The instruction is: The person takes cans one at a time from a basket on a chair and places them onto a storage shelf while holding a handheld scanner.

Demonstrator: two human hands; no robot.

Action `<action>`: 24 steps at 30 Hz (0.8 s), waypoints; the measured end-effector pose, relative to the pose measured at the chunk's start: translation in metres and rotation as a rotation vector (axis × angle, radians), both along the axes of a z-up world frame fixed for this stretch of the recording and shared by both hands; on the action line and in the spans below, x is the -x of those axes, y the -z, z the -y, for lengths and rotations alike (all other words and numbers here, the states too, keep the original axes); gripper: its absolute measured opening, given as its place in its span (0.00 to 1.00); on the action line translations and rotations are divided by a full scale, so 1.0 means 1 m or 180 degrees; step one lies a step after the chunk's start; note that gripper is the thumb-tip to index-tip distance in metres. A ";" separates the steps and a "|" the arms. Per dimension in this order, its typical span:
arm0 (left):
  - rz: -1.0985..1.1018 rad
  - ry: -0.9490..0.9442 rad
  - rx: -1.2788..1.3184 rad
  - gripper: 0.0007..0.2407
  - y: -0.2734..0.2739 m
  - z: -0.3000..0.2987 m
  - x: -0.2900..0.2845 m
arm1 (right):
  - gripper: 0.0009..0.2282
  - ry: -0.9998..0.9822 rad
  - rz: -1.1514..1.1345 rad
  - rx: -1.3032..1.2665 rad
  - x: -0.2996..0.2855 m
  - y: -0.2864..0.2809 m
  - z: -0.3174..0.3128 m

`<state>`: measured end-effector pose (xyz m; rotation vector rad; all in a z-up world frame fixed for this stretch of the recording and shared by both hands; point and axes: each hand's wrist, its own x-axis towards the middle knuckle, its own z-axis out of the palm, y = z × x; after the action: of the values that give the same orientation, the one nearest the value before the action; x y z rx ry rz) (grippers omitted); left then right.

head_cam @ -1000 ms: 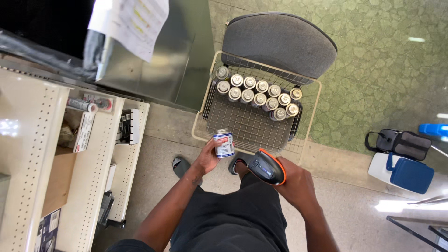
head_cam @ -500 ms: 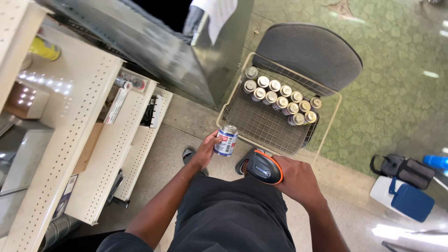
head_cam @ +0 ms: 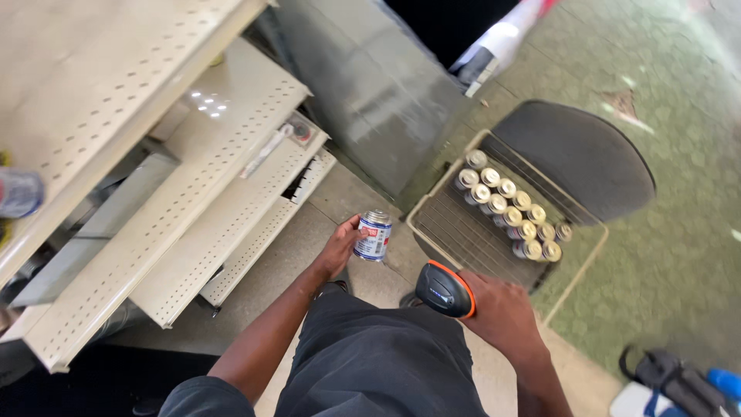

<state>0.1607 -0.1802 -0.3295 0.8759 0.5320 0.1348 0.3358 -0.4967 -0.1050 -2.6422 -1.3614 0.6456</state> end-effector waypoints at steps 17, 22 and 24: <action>-0.0340 -0.0391 -0.3208 0.33 -0.316 -0.173 0.159 | 0.14 -0.0425 -0.0080 0.0183 0.013 0.023 -0.131; -0.0847 -0.0367 -0.4828 0.32 -0.393 -0.272 0.183 | 0.16 -0.0498 -0.0151 0.0306 0.025 0.011 -0.173; -0.1223 -0.0425 -0.5569 0.31 -0.411 -0.319 0.190 | 0.23 -0.0654 -0.0175 0.0309 0.031 0.007 -0.189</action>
<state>-0.0294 0.1392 0.0816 2.6025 0.7905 0.6069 0.3044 -0.3076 -0.1121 -2.5553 -1.6396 0.8211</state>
